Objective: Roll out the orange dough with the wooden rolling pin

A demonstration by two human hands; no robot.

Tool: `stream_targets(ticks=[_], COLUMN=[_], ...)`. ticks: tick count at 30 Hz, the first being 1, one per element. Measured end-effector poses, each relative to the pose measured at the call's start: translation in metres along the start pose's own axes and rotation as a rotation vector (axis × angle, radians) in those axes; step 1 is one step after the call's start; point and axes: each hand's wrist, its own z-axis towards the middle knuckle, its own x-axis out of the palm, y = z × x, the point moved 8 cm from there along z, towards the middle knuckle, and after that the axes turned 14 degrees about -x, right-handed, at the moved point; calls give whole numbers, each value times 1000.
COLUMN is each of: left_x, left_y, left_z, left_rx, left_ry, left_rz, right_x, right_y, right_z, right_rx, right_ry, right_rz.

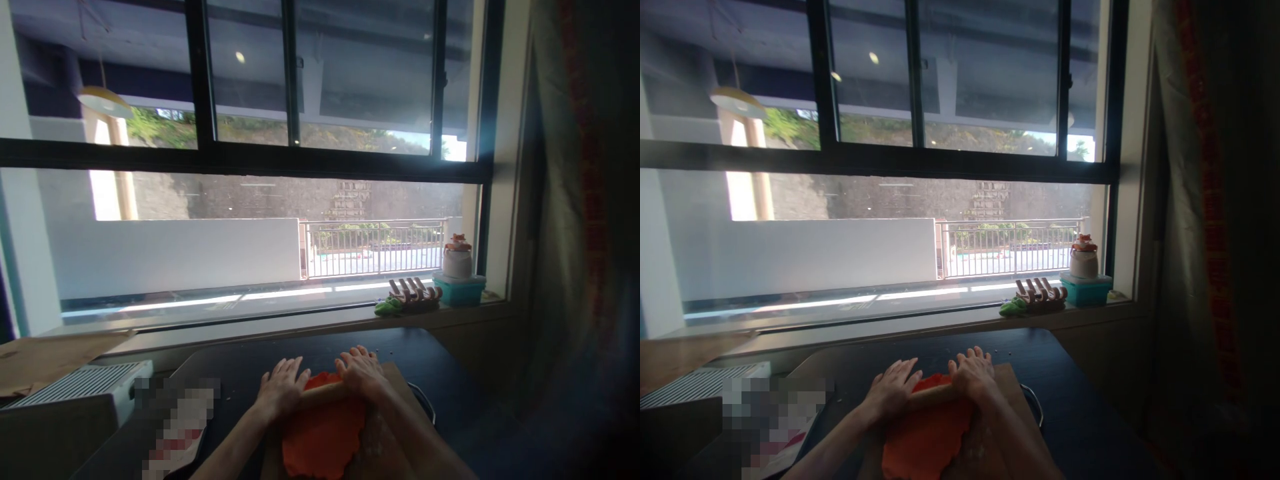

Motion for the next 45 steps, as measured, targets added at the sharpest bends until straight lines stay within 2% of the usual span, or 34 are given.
stream_targets(ticks=[6, 9, 12, 19, 23, 26, 29, 32, 35, 38, 41, 45], left_x=[-2, -2, -3, -9, -9, -5, -3, 3, 6, 3, -5, -9], left_y=[-5, -5, -5, -1, 0, -1, -5, -3, 0, -2, -3, 0], left_z=[-52, -62, -51, 3, 10, -7, -38, -66, -75, -63, -34, 4], left_rx=[131, 147, 120, -11, -28, 18, 132, 204, 230, 210, 121, -4], left_ry=[-136, -153, -148, -60, -43, -70, -134, -141, -132, -145, -146, -54], left_rz=[69, 75, 66, -3, -1, 10, 51, 74, 66, 60, 45, -5], right_x=[-4, -4, -4, -3, -2, -2, -3, -3, -1, 0, -3, -3], right_y=[21, 24, 21, -2, -3, 4, 17, 24, 27, 24, 14, 2], right_z=[-63, -76, -61, 9, 16, -6, -42, -75, -87, -70, -34, 11], right_rx=[-111, -114, -111, 7, 17, -6, -67, -88, -105, -124, -68, 19], right_ry=[-78, -65, -44, -8, -1, -17, -49, -59, -52, -47, -60, -15], right_rz=[9, 23, 7, -6, -3, 3, 17, 39, 50, 41, 3, -2])
